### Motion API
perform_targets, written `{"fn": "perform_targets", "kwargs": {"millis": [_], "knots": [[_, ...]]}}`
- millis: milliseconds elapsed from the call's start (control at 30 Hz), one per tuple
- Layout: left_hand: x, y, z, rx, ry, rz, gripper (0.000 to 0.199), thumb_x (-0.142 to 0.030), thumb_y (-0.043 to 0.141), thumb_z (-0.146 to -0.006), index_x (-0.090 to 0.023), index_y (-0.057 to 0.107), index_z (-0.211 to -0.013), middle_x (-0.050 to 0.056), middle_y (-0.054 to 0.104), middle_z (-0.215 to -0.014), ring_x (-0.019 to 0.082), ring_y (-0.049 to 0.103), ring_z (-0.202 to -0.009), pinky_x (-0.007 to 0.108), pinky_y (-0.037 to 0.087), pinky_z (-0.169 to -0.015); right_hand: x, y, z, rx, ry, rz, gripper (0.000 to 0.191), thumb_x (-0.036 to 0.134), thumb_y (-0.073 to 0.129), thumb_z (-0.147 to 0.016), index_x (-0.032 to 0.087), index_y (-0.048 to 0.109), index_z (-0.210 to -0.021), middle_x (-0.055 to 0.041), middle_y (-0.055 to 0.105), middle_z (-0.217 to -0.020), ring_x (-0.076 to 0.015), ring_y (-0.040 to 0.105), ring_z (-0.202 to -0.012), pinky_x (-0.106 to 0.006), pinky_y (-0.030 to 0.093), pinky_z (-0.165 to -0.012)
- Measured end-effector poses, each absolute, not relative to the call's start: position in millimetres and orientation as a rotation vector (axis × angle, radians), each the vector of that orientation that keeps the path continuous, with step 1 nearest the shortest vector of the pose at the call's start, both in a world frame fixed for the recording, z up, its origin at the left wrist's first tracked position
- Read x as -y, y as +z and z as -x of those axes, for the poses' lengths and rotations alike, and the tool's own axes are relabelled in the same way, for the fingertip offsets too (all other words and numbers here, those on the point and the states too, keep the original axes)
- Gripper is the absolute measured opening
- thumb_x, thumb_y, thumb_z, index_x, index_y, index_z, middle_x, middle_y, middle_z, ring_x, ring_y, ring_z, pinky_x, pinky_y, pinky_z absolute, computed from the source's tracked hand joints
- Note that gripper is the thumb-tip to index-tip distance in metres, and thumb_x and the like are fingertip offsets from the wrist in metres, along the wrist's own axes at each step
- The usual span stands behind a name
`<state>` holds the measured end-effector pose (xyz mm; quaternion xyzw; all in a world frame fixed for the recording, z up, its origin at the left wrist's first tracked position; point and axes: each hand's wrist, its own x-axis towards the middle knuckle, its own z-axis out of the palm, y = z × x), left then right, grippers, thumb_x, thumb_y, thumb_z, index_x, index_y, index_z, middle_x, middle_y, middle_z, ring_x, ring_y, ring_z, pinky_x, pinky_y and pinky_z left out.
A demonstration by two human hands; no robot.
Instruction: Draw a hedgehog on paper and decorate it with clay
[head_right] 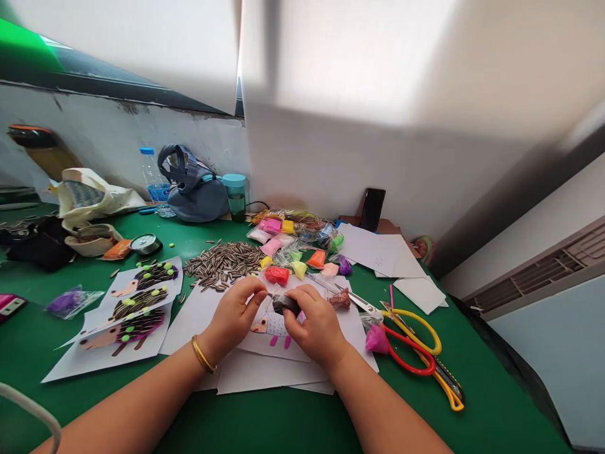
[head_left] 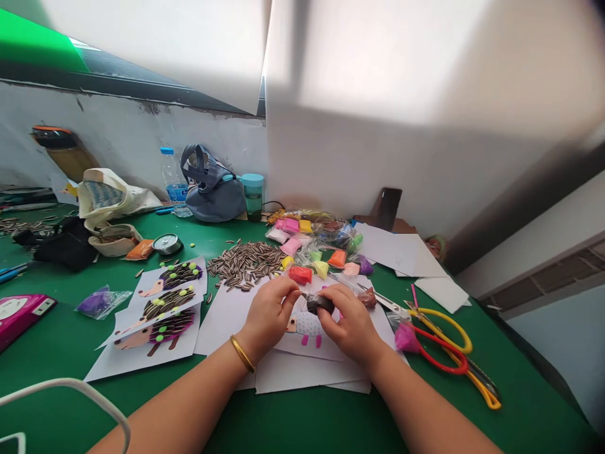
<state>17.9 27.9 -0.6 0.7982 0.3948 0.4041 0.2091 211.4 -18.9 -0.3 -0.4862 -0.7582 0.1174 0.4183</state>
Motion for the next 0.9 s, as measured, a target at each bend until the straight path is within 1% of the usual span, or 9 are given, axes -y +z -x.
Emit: {"fn": "perform_targets", "kwargs": {"millis": [67, 133, 200, 300, 367, 567, 667, 800, 900], "knots": [[-28, -2, -18, -1.127, 1.063, -2.261, 0.029, -0.032, 0.041, -0.099, -0.02, 0.052, -0.075, 0.0, 0.052, -0.073, 0.016, 0.047, -0.07, 0.029, 0.037, -0.066, 19, 0, -211, 1.909, 0.302, 1.233, 0.021, 0.015, 0.056, -0.082, 0.021, 0.06, -0.101, -0.0055, 0.061, -0.097, -0.0209, 0.058, -0.093, -0.034, 0.048, -0.084], [-29, -3, -18, -1.1, 1.051, -2.238, 0.032, -0.033, 0.039, -0.099, -0.02, 0.05, -0.072, 0.0, 0.05, -0.071, 0.016, 0.046, -0.068, 0.028, 0.037, -0.064, 19, 0, -211, 1.917, 0.313, 1.232, 0.021, 0.016, 0.055, -0.082, 0.021, 0.06, -0.101, -0.0054, 0.061, -0.097, -0.0206, 0.057, -0.092, -0.033, 0.048, -0.082], [-31, -4, -18, -1.038, 1.097, -2.165, 0.027, -0.032, 0.042, -0.098, -0.02, 0.054, -0.077, 0.001, 0.054, -0.076, 0.016, 0.05, -0.073, 0.028, 0.04, -0.068, 19, 0, -211, 1.919, 0.32, 1.227, 0.021, 0.016, 0.055, -0.083, 0.021, 0.06, -0.102, -0.0055, 0.062, -0.097, -0.0205, 0.057, -0.092, -0.033, 0.048, -0.083], [-32, -4, -18, -0.971, 1.175, -2.038, 0.014, -0.028, 0.05, -0.094, -0.02, 0.06, -0.088, 0.002, 0.06, -0.087, 0.017, 0.054, -0.083, 0.029, 0.043, -0.077, 20, 0, -211, 1.914, 0.317, 1.234, 0.021, 0.016, 0.054, -0.083, 0.021, 0.06, -0.103, -0.0057, 0.062, -0.099, -0.0205, 0.057, -0.094, -0.033, 0.047, -0.085], [-33, -4, -19, -0.98, 1.207, -1.953, 0.012, -0.028, 0.053, -0.092, -0.02, 0.061, -0.089, 0.003, 0.062, -0.088, 0.017, 0.056, -0.084, 0.03, 0.044, -0.078, 20, 0, -211, 1.911, 0.312, 1.258, 0.02, 0.017, 0.054, -0.084, 0.021, 0.06, -0.102, -0.0056, 0.062, -0.098, -0.0205, 0.057, -0.094, -0.032, 0.047, -0.084], [-34, -3, -19, -1.031, 1.291, -1.671, 0.019, -0.035, 0.048, -0.094, -0.02, 0.058, -0.087, 0.0, 0.058, -0.079, 0.015, 0.056, -0.075, 0.028, 0.045, -0.072, 13, -6, -218, 1.956, 0.204, 1.487, 0.018, 0.021, 0.055, -0.086, 0.02, 0.062, -0.102, -0.0062, 0.065, -0.099, -0.0217, 0.06, -0.092, -0.032, 0.046, -0.081], [-35, -2, -19, -0.999, 1.281, -1.555, 0.02, -0.038, 0.052, -0.092, -0.019, 0.058, -0.088, 0.0, 0.058, -0.077, 0.015, 0.056, -0.074, 0.027, 0.046, -0.071, 3, -12, -229, 1.916, 0.064, 1.631, 0.019, 0.023, 0.054, -0.086, 0.02, 0.064, -0.103, -0.0067, 0.066, -0.102, -0.0225, 0.061, -0.092, -0.033, 0.046, -0.078], [-36, -2, -22, -0.969, 1.193, -1.429, 0.02, -0.037, 0.058, -0.088, -0.018, 0.062, -0.089, 0.001, 0.061, -0.077, 0.016, 0.058, -0.076, 0.028, 0.048, -0.073, -11, -19, -244, 1.875, -0.032, 1.692, 0.024, 0.025, 0.053, -0.088, 0.019, 0.064, -0.109, -0.0086, 0.066, -0.106, -0.0233, 0.061, -0.095, -0.034, 0.046, -0.081], [-37, -6, -22, -0.988, 1.093, -1.529, 0.021, -0.037, 0.055, -0.089, -0.018, 0.063, -0.087, 0.003, 0.065, -0.082, 0.018, 0.061, -0.082, 0.032, 0.049, -0.078, -16, -21, -251, 1.888, -0.082, 1.69, 0.025, 0.025, 0.054, -0.087, 0.018, 0.063, -0.11, -0.0086, 0.066, -0.106, -0.0236, 0.06, -0.096, -0.035, 0.045, -0.082]]}}
